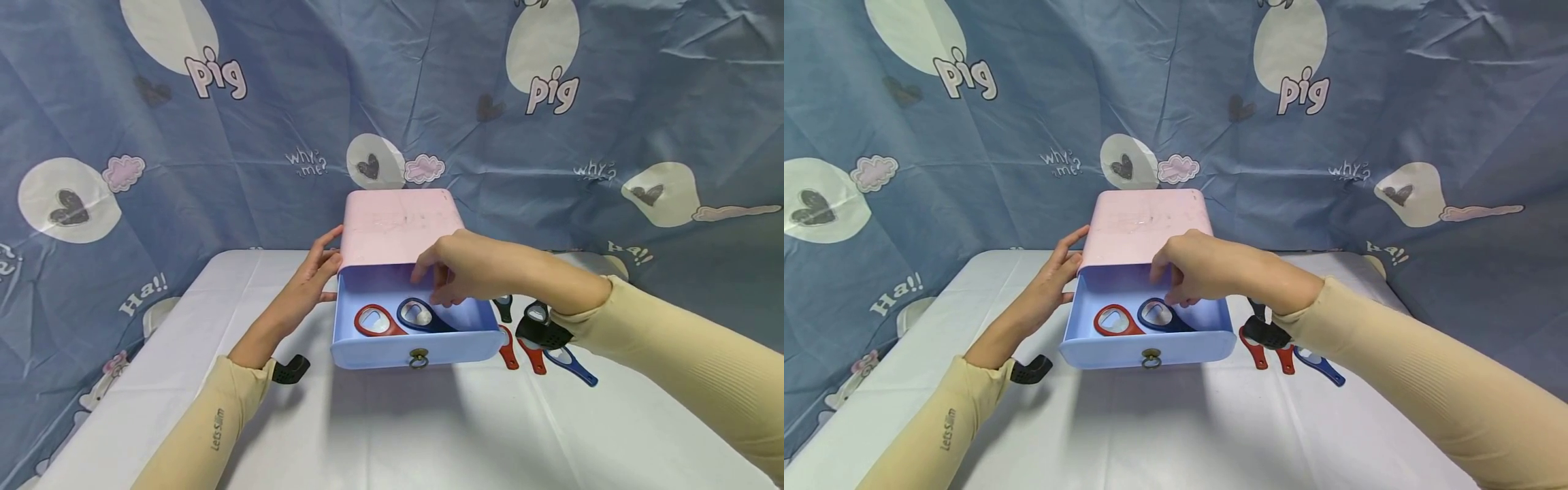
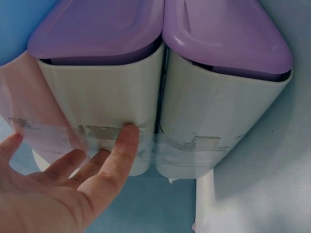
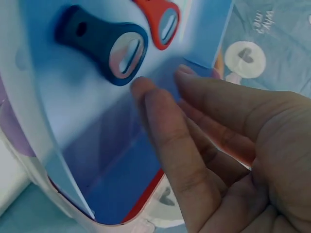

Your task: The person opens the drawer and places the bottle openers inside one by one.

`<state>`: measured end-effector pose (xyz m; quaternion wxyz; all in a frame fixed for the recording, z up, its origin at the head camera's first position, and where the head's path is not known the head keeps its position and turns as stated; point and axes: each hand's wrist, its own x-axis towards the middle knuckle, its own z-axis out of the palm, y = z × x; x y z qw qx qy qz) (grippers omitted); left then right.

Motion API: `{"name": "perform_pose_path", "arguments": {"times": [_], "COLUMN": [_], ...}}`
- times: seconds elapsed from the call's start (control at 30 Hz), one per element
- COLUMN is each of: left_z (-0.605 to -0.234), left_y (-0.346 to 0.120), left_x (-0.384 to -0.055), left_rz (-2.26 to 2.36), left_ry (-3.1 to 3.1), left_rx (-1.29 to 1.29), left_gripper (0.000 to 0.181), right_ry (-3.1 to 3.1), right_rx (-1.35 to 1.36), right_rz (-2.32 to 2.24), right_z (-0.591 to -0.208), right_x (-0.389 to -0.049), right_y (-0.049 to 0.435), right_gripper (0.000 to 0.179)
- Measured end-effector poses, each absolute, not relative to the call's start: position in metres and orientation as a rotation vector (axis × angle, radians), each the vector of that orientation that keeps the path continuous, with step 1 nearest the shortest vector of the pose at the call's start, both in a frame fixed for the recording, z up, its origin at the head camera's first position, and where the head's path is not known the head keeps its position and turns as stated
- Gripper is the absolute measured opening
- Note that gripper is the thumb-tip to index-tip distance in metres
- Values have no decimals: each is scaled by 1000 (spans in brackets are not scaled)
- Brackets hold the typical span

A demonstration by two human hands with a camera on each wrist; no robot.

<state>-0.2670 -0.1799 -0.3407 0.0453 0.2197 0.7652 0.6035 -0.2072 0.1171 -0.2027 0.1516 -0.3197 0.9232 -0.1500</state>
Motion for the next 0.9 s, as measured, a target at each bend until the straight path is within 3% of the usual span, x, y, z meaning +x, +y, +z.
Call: {"name": "perform_pose_path", "arguments": {"times": [0.4,0.73,0.9], "left_z": [-340,-341,-341], "left_y": [-180,-179,-179], "left_x": [-267,-267,-267], "left_rz": [1836,1846,1848], "left_ry": [2340,2333,2332], "left_rx": [669,678,673], "left_gripper": [61,60,61], "right_ry": [2690,2731,2698], "right_rx": [-1022,-1299,-1289], "right_rz": [-575,-652,-711], "right_z": [-200,-200,-203], "right_x": [-188,-155,-137], "right_y": [125,128,130], "right_gripper": [26,11,9]}}
